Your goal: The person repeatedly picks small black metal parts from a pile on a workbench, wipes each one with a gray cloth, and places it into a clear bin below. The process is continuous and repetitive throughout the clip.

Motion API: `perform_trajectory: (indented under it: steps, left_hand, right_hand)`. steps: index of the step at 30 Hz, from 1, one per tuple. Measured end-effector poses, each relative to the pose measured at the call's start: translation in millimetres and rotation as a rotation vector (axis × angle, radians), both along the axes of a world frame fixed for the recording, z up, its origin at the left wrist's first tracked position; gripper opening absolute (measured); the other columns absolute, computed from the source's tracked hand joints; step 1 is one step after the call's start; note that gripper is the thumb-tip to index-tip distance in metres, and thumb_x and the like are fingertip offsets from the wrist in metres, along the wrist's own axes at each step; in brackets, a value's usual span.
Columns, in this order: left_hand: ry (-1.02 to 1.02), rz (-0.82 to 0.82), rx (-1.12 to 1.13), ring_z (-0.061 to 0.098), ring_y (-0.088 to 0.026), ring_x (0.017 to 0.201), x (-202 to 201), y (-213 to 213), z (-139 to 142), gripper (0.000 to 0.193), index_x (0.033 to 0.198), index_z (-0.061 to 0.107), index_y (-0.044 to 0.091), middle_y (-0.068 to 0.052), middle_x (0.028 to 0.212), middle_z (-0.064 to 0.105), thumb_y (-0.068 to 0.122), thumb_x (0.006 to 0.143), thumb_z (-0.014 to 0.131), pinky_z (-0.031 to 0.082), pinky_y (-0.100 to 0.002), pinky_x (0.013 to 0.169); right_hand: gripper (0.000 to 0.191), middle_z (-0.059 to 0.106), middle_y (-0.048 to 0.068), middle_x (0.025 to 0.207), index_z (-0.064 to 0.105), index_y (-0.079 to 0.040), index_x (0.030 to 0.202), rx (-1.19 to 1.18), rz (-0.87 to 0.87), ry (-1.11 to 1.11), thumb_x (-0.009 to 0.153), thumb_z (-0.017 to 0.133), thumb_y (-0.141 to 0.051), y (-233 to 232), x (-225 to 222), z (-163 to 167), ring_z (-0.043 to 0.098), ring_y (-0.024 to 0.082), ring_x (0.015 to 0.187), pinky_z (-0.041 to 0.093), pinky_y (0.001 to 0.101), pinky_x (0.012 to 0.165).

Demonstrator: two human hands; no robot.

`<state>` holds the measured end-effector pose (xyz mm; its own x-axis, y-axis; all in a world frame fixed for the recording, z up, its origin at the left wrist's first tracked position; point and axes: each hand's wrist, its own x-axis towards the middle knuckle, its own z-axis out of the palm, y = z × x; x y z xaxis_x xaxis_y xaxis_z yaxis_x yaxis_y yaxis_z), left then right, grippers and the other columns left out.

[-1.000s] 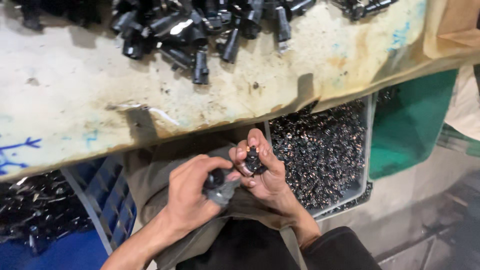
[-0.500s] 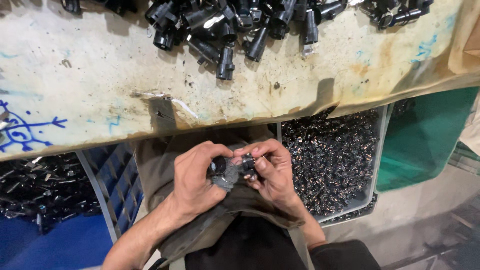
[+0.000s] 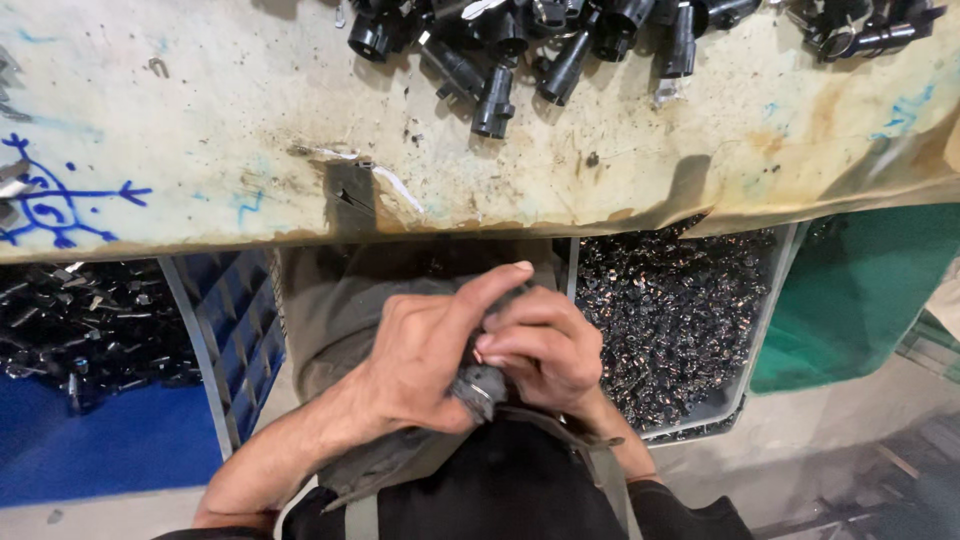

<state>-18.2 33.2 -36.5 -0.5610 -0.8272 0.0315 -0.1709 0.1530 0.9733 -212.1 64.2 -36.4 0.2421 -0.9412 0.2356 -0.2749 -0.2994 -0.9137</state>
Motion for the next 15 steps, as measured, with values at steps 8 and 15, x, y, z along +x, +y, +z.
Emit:
perform_trajectory:
  steps: [8,15]
  left_hand:
    - [-0.092,-0.025,0.002,0.071,-0.031,0.073,4,5,4,0.103,0.158,0.037,0.004,-0.01,0.084,0.071,0.015,0.063,0.076,0.054,-0.04,0.062]
    - [-0.303,-0.392,-0.028,0.069,-0.035,0.068,3,3,5,0.126,0.159,0.024,0.001,-0.013,0.077,0.068,0.021,0.049,0.084,0.054,-0.045,0.063]
  right_hand:
    - [0.02,0.066,0.006,0.092,0.072,-0.007,0.098,-0.027,0.015,0.029,0.084,0.086,-0.008,4,-2,-5,0.067,0.019,0.081,0.055,0.031,0.07]
    - [0.02,0.07,0.008,0.09,0.075,-0.005,0.091,-0.023,0.307,0.062,0.073,0.083,-0.004,-2,-20,-2,0.071,0.023,0.081,0.055,0.0331,0.067]
